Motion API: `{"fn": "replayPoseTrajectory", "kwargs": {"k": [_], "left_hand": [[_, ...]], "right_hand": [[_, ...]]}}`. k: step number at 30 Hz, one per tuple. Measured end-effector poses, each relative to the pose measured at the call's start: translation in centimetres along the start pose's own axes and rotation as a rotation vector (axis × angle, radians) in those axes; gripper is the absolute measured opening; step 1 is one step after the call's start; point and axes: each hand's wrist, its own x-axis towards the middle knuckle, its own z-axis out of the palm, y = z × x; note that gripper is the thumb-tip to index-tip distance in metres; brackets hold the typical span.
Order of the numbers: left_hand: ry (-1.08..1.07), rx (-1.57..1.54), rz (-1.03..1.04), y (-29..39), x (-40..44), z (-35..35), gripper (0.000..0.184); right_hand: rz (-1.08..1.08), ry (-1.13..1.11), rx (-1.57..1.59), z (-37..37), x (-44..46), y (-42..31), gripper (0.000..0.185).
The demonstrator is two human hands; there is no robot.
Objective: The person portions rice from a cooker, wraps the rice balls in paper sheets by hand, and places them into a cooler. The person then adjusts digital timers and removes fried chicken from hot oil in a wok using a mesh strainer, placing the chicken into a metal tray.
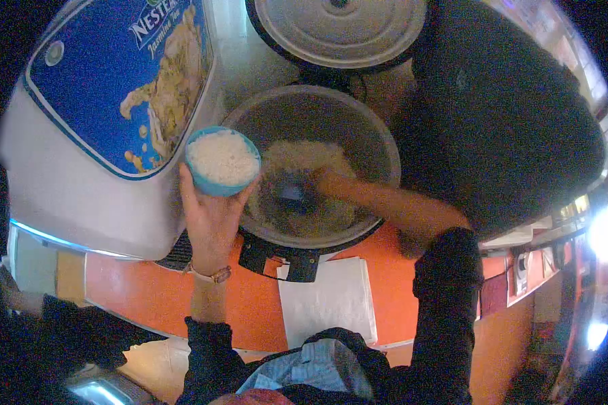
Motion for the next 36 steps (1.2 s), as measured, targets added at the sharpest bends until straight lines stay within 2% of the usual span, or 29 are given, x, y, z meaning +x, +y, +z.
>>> {"fn": "replayPoseTrajectory", "kwargs": {"k": [1, 3, 4, 6, 9, 12, 14, 15, 17, 18, 20, 22, 24, 26, 31, 32, 34, 36], "left_hand": [[-0.042, -0.018, 0.008, 0.0, -0.2, 0.0, 0.055], [-0.036, -0.041, 0.017, 0.2, -0.3, -0.2, 0.055], [-0.037, -0.062, 0.024, 0.3, -0.4, -0.3, 0.054], [-0.047, -0.077, 0.014, 0.4, -0.6, -0.3, 0.054], [-0.045, -0.116, 0.000, 0.5, -1.1, 0.0, 0.053], [-0.043, -0.137, 0.005, 0.3, -1.1, -0.8, 0.052], [-0.055, -0.139, 0.026, 0.0, -1.2, -1.2, 0.051], [-0.024, -0.145, 0.018, 0.0, -1.3, -1.3, 0.051], [0.000, -0.147, 0.015, -0.3, -1.5, -1.4, 0.051], [0.023, -0.170, 0.010, -0.6, -1.4, -1.6, 0.051], [0.048, -0.189, -0.008, -0.9, -1.7, -1.4, 0.052], [0.114, -0.199, 0.122, -1.0, -2.0, -0.9, 0.054], [0.112, -0.226, 0.133, -0.9, -2.5, -0.3, 0.051], [0.100, -0.241, 0.160, -0.7, -3.0, 0.1, 0.049], [0.189, -0.084, 0.187, -2.1, -6.2, -0.1, 0.051], [0.200, -0.141, 0.142, -2.3, -6.8, -0.8, 0.050], [0.050, -0.170, 0.121, -1.9, -7.9, -1.0, 0.050], [0.080, -0.227, 0.111, -1.8, -8.5, -0.9, 0.049]], "right_hand": [[-0.093, -0.194, 0.031, -0.9, 0.4, -1.7, 0.041], [-0.187, -0.388, 0.055, -2.6, -0.3, -3.0, 0.039], [-0.208, -0.356, 0.302, -4.1, -1.9, -3.1, 0.043], [-0.215, -0.321, 0.540, -6.7, -4.6, -2.3, 0.048], [-0.258, -0.508, 0.571, -10.3, -8.1, 1.7, 0.058], [-0.116, -0.562, 0.720, -12.8, -12.5, 5.5, 0.064], [-0.179, -0.392, 0.988, -13.8, -14.7, 7.2, 0.064], [-0.178, -0.379, 0.978, -15.2, -16.1, 6.8, 0.064], [-0.071, 0.285, 0.921, -17.7, -19.5, 5.5, 0.057], [-0.070, 0.290, 0.922, -17.8, -19.3, 5.2, 0.057], [0.161, 0.632, 0.537, -17.6, -17.6, 4.2, 0.045], [0.223, 0.525, 0.426, -16.5, -14.1, 3.5, 0.035], [0.220, 0.088, 0.682, -14.2, -8.8, 3.4, 0.043], [0.182, -0.081, 0.707, -10.8, -3.2, 2.8, 0.044], [0.090, -0.160, 0.552, -6.6, 5.3, -1.4, 0.046], [0.062, -0.172, 0.529, -6.6, 5.7, -2.3, 0.046], [-0.018, -0.190, 0.487, -7.3, 5.1, -3.7, 0.047], [-0.123, -0.214, 0.480, -7.5, 3.4, -4.4, 0.048]]}}
